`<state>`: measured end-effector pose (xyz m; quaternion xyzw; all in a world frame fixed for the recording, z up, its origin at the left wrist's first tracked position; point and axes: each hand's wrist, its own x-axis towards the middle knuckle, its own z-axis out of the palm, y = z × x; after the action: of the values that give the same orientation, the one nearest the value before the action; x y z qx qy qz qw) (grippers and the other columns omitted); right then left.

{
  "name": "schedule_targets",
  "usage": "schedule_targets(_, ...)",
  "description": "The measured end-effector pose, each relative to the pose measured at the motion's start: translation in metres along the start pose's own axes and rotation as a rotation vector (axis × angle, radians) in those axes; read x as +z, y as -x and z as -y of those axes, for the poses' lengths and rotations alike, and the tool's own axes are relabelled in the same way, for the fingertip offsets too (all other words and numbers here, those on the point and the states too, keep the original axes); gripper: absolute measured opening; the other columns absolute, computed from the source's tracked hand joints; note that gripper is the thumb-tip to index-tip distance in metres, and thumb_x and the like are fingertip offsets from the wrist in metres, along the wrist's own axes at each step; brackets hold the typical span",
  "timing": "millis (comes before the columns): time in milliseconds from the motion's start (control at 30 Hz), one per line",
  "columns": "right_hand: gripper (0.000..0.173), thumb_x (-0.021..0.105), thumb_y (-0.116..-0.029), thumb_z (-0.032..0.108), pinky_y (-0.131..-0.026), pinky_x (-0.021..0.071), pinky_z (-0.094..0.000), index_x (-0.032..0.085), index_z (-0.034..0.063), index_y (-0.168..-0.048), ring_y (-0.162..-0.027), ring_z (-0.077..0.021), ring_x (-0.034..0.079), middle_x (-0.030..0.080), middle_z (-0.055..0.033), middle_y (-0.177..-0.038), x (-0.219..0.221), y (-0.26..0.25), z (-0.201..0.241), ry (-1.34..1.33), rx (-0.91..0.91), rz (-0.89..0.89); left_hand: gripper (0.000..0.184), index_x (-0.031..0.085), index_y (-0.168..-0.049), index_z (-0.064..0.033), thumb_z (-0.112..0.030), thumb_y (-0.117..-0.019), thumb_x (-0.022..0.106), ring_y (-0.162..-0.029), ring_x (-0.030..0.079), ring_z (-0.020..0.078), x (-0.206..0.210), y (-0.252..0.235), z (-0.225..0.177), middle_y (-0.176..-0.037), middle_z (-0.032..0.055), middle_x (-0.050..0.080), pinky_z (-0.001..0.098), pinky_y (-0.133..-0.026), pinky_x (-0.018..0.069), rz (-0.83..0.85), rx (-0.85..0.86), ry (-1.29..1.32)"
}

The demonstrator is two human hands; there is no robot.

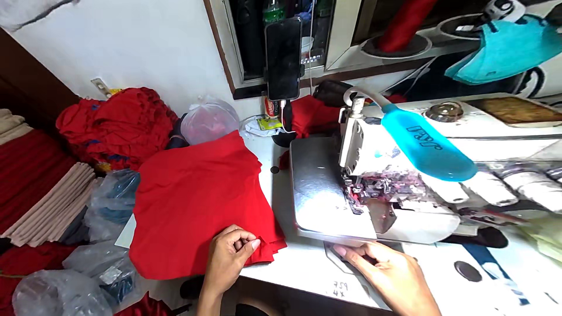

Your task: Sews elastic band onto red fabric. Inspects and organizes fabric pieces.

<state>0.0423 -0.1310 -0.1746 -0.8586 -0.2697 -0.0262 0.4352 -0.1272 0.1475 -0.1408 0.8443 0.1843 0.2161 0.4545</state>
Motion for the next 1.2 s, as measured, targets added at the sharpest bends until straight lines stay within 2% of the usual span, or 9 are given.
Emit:
schedule_targets(600, 0.05, 0.066, -0.0876, 0.06, -0.06, 0.0475, -0.0376, 0.073, 0.0139, -0.07, -0.062, -0.0098, 0.06, 0.066, 0.0013, -0.066, 0.0008, -0.0007, 0.0, 0.004, 0.007, -0.002, 0.013, 0.08, -0.09, -0.016, -0.029, -0.088, 0.076, -0.068, 0.057, -0.001, 0.0003, -0.0003, 0.0011, -0.084, -0.0084, 0.067, 0.015, -0.058, 0.0464, -0.008, -0.011, -0.003)
schedule_targets(1033, 0.048, 0.069, -0.0888, 0.054, -0.06, 0.0477, -0.0398, 0.073, 0.0103, -0.07, -0.063, -0.0133, 0.061, 0.068, -0.0029, -0.068, -0.003, -0.0005, 0.0042, 0.004, 0.003, 0.021, 0.013, 0.08, -0.09, -0.0151, -0.028, -0.0883, 0.076, -0.068, 0.057, -0.0017, 0.0008, 0.0004, 0.0005, -0.085, -0.0077, 0.068, 0.0144, -0.058, 0.0469, -0.014, 0.001, -0.006)
schedule_targets(1200, 0.047, 0.07, -0.09, 0.053, -0.064, 0.0506, -0.0435, 0.075, 0.0092, -0.074, -0.067, -0.0163, 0.065, 0.071, -0.0049, -0.073, -0.0037, 0.0, 0.0031, -0.015, 0.011, 0.04, 0.014, 0.08, -0.09, -0.0153, -0.029, -0.0885, 0.076, -0.067, 0.057, -0.0019, 0.0007, 0.0005, 0.0008, -0.085, -0.0079, 0.068, 0.0146, -0.058, 0.0473, -0.011, -0.003, -0.017)
